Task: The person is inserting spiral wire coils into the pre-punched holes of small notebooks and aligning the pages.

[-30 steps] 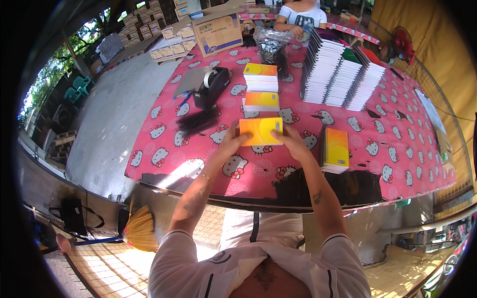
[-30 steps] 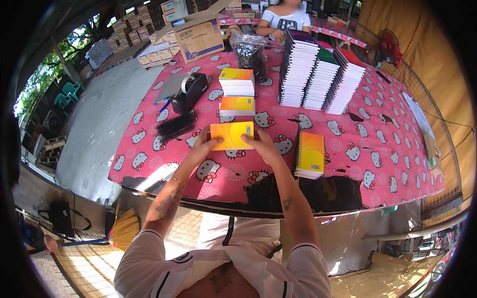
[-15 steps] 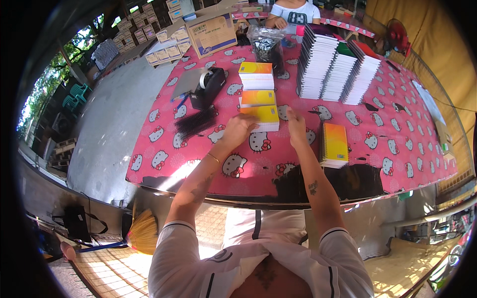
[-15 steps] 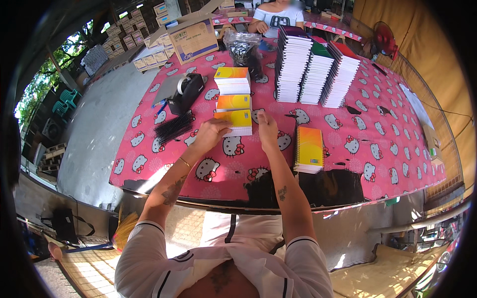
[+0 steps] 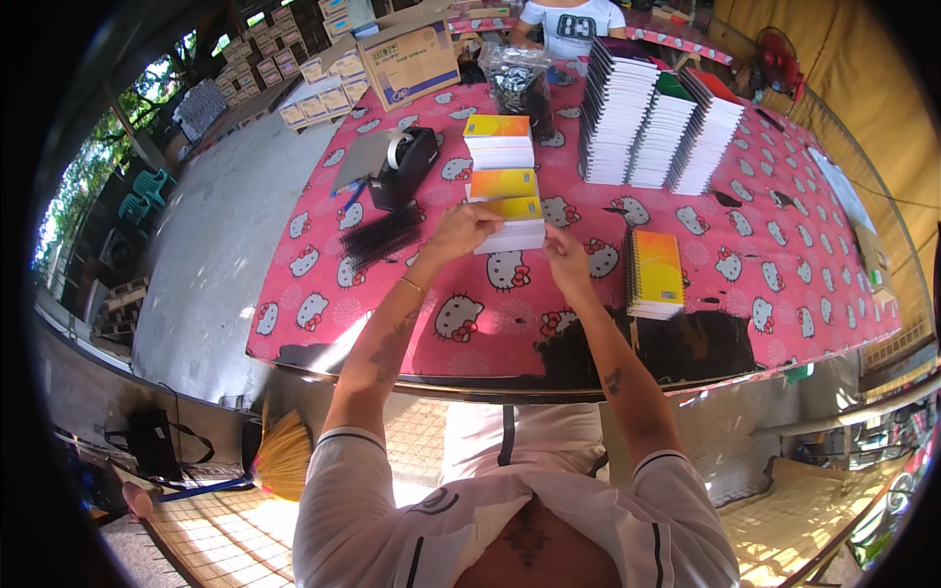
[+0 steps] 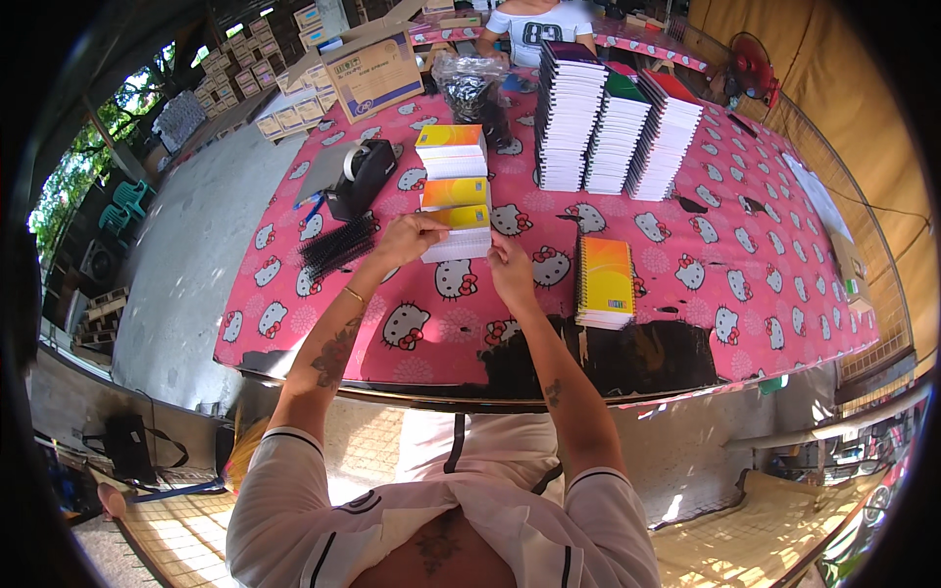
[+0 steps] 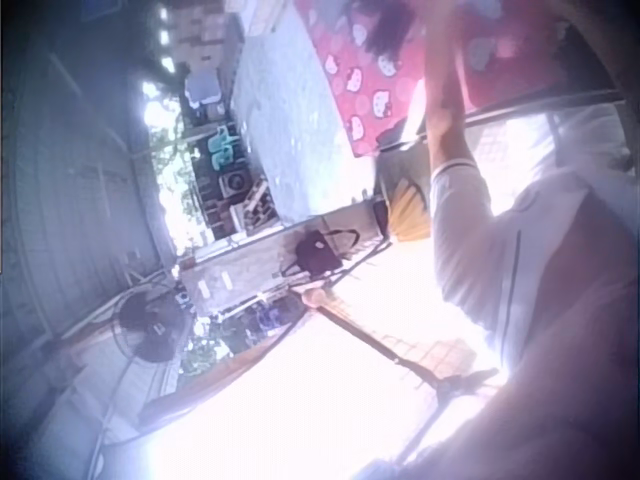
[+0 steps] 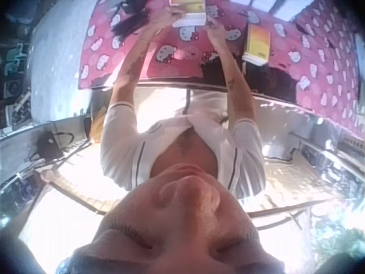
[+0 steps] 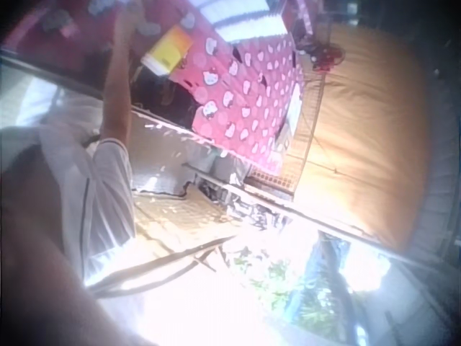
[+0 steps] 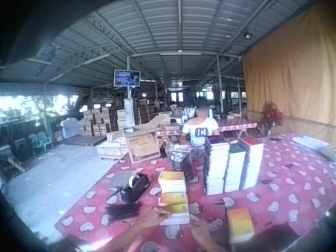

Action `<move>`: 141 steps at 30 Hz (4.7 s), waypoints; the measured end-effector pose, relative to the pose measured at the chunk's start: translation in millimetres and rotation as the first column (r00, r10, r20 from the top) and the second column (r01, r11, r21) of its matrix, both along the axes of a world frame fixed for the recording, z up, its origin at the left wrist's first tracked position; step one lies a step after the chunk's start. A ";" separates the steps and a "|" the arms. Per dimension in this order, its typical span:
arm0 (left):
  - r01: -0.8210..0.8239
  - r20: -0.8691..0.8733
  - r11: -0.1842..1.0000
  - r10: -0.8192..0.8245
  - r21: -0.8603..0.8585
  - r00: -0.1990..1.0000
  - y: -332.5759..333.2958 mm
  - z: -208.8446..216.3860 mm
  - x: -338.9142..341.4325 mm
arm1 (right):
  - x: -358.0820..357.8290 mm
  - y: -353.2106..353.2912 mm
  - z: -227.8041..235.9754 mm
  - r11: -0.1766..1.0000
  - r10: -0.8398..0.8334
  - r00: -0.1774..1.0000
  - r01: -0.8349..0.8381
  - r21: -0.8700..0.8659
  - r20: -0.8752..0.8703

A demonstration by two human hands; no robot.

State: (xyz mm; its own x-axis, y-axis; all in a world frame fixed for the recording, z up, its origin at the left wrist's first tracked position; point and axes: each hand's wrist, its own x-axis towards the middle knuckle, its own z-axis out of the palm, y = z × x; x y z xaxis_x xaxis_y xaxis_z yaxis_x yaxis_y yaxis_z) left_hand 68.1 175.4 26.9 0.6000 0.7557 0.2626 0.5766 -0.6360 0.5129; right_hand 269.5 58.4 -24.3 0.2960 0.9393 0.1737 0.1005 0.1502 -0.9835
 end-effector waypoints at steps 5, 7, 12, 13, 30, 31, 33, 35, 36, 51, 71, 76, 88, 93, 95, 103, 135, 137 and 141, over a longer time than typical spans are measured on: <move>-0.049 -0.034 0.998 0.048 -0.044 0.998 -10.0 7.8 7.2 | 2.9 0.4 -5.2 0.999 -0.004 1.000 0.002 0.050 0.027; -0.058 -0.027 0.998 0.057 -0.039 0.998 -15.6 9.4 13.1 | 7.4 2.9 -11.0 0.993 -0.067 0.988 0.053 0.102 0.139; -0.139 0.183 0.990 0.143 -0.035 0.973 -14.9 -4.2 6.4 | -3.8 4.7 -4.6 0.968 -0.210 0.909 0.141 0.207 0.361; -0.149 0.208 0.987 0.157 -0.052 0.966 -13.3 -6.3 4.5 | -6.3 5.1 -2.1 0.953 -0.252 0.879 0.152 0.261 0.406; -0.025 -0.006 0.818 0.034 0.575 0.999 -87.5 59.4 11.2 | 1.4 -26.8 70.6 0.932 -0.160 0.921 0.023 0.361 0.355; 0.019 -0.059 0.822 0.017 0.570 0.998 -105.5 61.7 8.9 | 3.7 -36.7 64.0 0.936 -0.073 0.929 -0.062 0.346 0.362; 0.068 -0.115 0.884 -0.016 0.462 0.993 -129.7 32.4 3.8 | 4.2 -55.8 42.4 0.948 0.192 0.947 -0.247 0.201 0.256; 0.002 -0.015 0.919 0.004 0.394 1.000 -152.4 4.7 0.2 | 1.2 -69.5 14.2 0.951 0.308 0.946 -0.307 -0.023 0.103; -0.091 0.119 0.920 0.049 0.381 0.992 -160.4 -3.2 0.3 | 0.2 -70.5 7.1 0.956 0.294 0.956 -0.293 -0.010 0.011; -0.378 -0.168 0.778 0.517 0.502 0.840 -13.8 -53.7 -151.9 | -7.1 -89.3 1.8 0.970 0.232 0.972 -0.233 -0.067 -0.029; -0.388 -0.064 0.635 0.568 0.668 0.820 -27.9 -61.3 -101.2 | 5.5 -94.8 5.6 0.933 0.351 0.936 -0.351 -0.074 -0.016; -0.363 -0.089 0.676 0.536 0.641 0.840 -31.2 -50.1 -95.6 | 3.3 -99.8 3.8 0.948 0.315 0.949 -0.316 -0.039 -0.019; -0.427 0.283 0.851 0.348 0.304 0.894 -100.8 -8.0 -67.6 | 5.4 -100.1 -3.1 0.936 0.351 0.936 -0.352 0.018 0.012; -0.142 0.639 0.914 0.371 -0.380 0.674 -172.2 -50.9 -37.4 | -0.6 -95.6 -8.4 0.912 0.396 0.913 -0.403 -0.072 -0.094; -0.056 0.610 0.893 0.350 -0.447 0.711 -184.8 -61.3 -18.5 | -2.4 -94.5 -8.2 0.914 0.396 0.915 -0.401 -0.065 -0.080; -0.226 0.519 0.970 0.241 -0.093 0.820 -165.2 -17.1 -68.8 | -3.6 -104.9 -11.0 0.906 0.422 0.907 -0.422 -0.034 -0.014; 0.096 -0.012 0.978 -0.100 -0.184 0.995 -152.0 28.7 -53.2 | -2.7 -116.1 0.7 0.901 0.432 0.899 -0.434 -0.015 -0.073; 0.007 -0.205 0.962 0.051 0.273 0.978 -169.1 25.1 -41.7 | -5.7 -119.8 3.2 0.926 0.378 0.926 -0.378 0.004 -0.012; -0.130 -0.225 0.842 0.284 0.524 0.932 -214.1 -37.6 -20.2 | -21.2 -131.0 25.4 0.964 0.247 0.969 -0.248 0.098 0.023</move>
